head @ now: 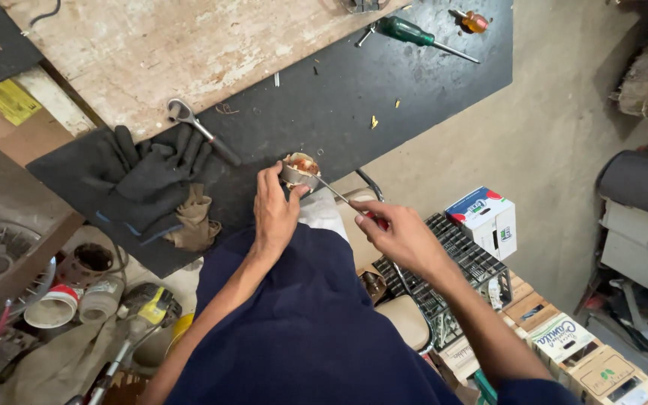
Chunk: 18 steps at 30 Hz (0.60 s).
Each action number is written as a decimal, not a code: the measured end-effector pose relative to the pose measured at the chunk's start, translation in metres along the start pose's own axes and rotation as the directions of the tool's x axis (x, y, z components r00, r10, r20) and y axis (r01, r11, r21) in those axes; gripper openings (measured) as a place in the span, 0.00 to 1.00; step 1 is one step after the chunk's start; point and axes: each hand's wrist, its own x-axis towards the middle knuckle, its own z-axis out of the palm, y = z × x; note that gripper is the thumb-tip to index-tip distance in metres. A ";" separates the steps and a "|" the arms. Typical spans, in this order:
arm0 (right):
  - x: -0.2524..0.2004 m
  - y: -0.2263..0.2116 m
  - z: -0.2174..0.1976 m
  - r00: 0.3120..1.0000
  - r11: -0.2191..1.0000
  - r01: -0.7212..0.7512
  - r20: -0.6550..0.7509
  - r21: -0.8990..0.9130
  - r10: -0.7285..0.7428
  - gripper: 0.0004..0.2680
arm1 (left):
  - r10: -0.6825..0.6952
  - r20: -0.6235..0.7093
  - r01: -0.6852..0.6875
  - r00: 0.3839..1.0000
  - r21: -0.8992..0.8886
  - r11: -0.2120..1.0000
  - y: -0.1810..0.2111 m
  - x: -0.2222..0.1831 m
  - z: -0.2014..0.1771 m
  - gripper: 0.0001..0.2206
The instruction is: Repairing an electric motor component using a screwdriver
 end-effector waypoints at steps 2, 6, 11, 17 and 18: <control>0.003 -0.012 -0.009 0.999 1.000 -0.013 0.036 -0.010 0.013 0.13 | -0.009 0.013 0.009 1.000 0.009 1.000 0.000 -0.001 -0.001 0.28; 0.023 -0.016 -0.019 0.992 0.999 -0.004 0.128 -0.045 0.010 0.13 | -0.002 0.027 0.002 1.000 0.031 1.000 -0.003 -0.001 -0.001 0.28; 0.004 -0.012 0.038 0.998 0.990 0.032 -0.050 -0.138 -0.039 0.12 | 0.028 0.045 -0.030 0.999 0.029 0.999 -0.006 0.002 0.001 0.28; -0.006 0.009 0.115 0.966 0.990 0.008 -0.256 -0.144 -0.045 0.15 | -0.018 0.063 0.016 0.998 0.026 1.000 -0.002 0.009 0.001 0.28; -0.010 0.010 0.129 0.945 0.987 0.006 -0.321 -0.159 -0.057 0.15 | -0.007 0.061 0.006 0.998 0.009 1.000 -0.001 0.006 0.000 0.28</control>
